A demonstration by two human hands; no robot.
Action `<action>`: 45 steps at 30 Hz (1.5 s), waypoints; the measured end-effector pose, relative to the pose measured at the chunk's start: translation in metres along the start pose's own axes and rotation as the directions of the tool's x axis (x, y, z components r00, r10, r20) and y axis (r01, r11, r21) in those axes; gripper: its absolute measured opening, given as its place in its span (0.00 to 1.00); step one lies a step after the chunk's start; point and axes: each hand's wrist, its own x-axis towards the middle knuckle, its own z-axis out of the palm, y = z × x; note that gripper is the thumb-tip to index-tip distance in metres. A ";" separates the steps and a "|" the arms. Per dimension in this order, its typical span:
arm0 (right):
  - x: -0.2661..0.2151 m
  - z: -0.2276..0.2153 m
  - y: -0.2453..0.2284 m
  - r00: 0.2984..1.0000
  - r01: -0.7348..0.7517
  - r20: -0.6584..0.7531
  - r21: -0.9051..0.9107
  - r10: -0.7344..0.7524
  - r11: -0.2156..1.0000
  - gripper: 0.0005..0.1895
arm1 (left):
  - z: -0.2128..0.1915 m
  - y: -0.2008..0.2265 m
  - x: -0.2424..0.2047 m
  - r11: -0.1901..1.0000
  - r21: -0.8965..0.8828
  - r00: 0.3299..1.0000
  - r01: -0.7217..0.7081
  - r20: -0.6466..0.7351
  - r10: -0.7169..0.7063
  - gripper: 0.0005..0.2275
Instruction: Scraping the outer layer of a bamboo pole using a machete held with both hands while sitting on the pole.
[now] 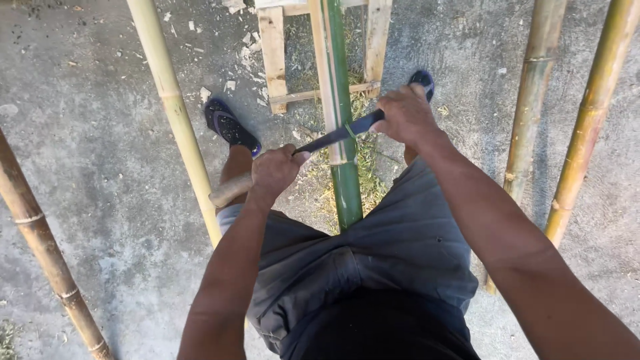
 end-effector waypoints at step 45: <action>0.172 -0.136 0.059 0.983 0.033 -0.152 -0.418 -0.106 0.908 0.21 | -0.112 -0.014 0.181 0.990 -0.129 0.976 -0.052 -0.217 0.023 0.31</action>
